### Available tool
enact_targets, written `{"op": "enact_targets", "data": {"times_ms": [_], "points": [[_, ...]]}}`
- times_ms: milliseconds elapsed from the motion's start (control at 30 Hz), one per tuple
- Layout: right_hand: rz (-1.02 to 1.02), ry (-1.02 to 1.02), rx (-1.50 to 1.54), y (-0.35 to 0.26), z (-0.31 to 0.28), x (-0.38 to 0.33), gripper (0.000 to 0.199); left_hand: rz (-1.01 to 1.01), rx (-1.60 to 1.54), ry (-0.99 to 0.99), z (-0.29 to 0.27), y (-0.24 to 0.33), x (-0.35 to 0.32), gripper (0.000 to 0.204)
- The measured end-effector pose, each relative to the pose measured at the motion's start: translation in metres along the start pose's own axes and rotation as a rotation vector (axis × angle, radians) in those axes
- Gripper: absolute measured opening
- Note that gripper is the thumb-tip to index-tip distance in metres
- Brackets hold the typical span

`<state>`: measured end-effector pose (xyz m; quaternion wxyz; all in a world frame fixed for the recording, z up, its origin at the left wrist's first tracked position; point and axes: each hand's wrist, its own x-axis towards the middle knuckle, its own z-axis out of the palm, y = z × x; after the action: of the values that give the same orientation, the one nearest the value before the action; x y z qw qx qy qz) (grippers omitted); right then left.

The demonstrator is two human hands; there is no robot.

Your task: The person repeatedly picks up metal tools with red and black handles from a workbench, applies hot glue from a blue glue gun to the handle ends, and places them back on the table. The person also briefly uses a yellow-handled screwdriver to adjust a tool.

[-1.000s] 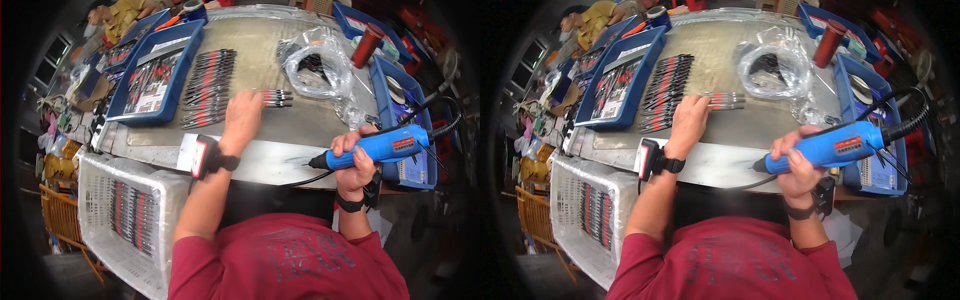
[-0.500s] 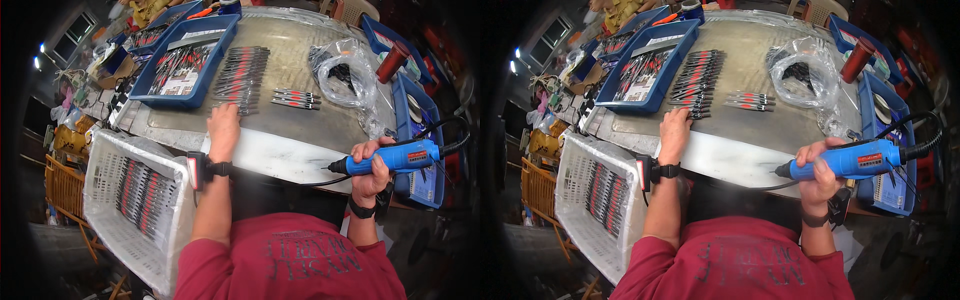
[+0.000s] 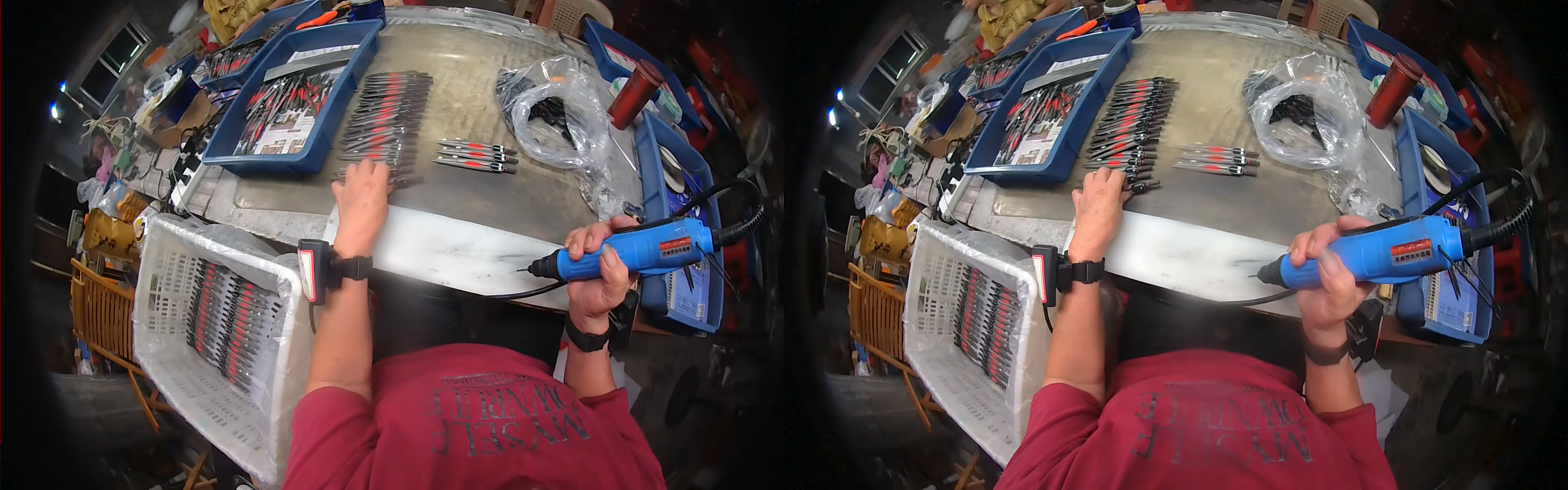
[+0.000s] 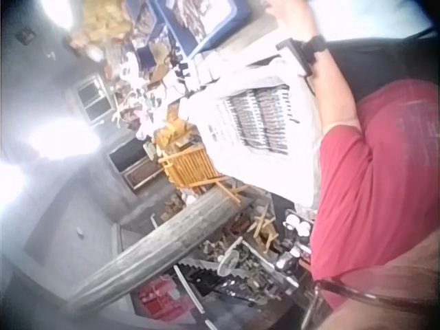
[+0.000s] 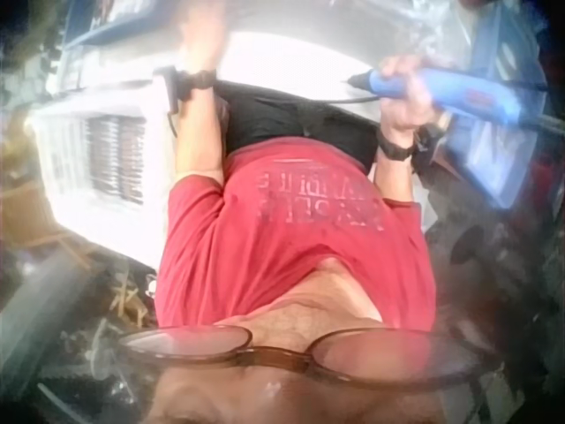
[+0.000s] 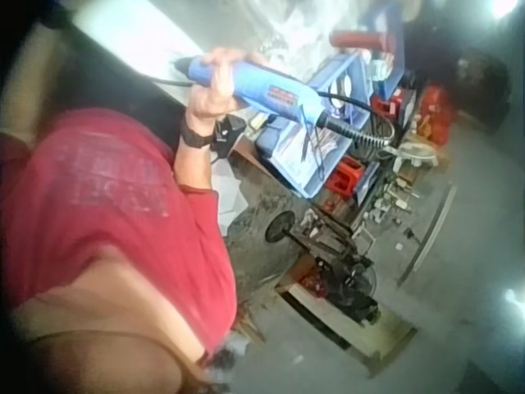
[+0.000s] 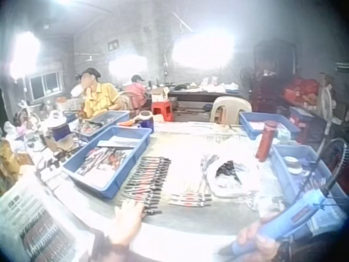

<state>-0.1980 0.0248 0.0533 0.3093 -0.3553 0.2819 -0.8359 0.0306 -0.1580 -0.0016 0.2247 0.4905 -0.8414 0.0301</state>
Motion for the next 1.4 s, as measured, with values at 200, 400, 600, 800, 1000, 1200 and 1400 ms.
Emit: {"op": "enact_targets", "data": {"times_ms": [200, 400, 600, 800, 1000, 1200, 1400], "points": [[0.008, 0.006, 0.020, 0.001, 0.000, 0.000, 0.043, 0.105, -0.107, 0.091, -0.003, 0.018, 0.004, 0.018], [-0.004, -0.026, 0.059, 0.003, -0.001, 0.001, 0.045, 0.104, -0.580, 0.039, -0.023, 0.070, -0.028, 0.029], [0.022, -0.048, 0.043, 0.003, 0.000, 0.000, 0.045, -0.519, -1.246, -0.725, -0.050, 0.108, -0.084, 0.021], [0.029, -0.081, 0.051, 0.007, 0.005, 0.000, 0.044, -0.610, -1.232, -0.769, -0.043, 0.106, -0.105, 0.017], [0.034, -0.100, 0.022, 0.008, 0.015, -0.001, 0.044, -0.809, -1.363, -0.751, -0.037, 0.107, -0.111, 0.021], [0.076, -0.116, 0.037, 0.012, 0.023, -0.004, 0.045, -0.904, -1.510, -0.734, -0.036, 0.108, -0.114, 0.021], [0.103, -0.164, 0.020, 0.018, 0.030, -0.006, 0.048, -0.905, -1.553, -0.747, -0.035, 0.110, -0.113, 0.023]]}}
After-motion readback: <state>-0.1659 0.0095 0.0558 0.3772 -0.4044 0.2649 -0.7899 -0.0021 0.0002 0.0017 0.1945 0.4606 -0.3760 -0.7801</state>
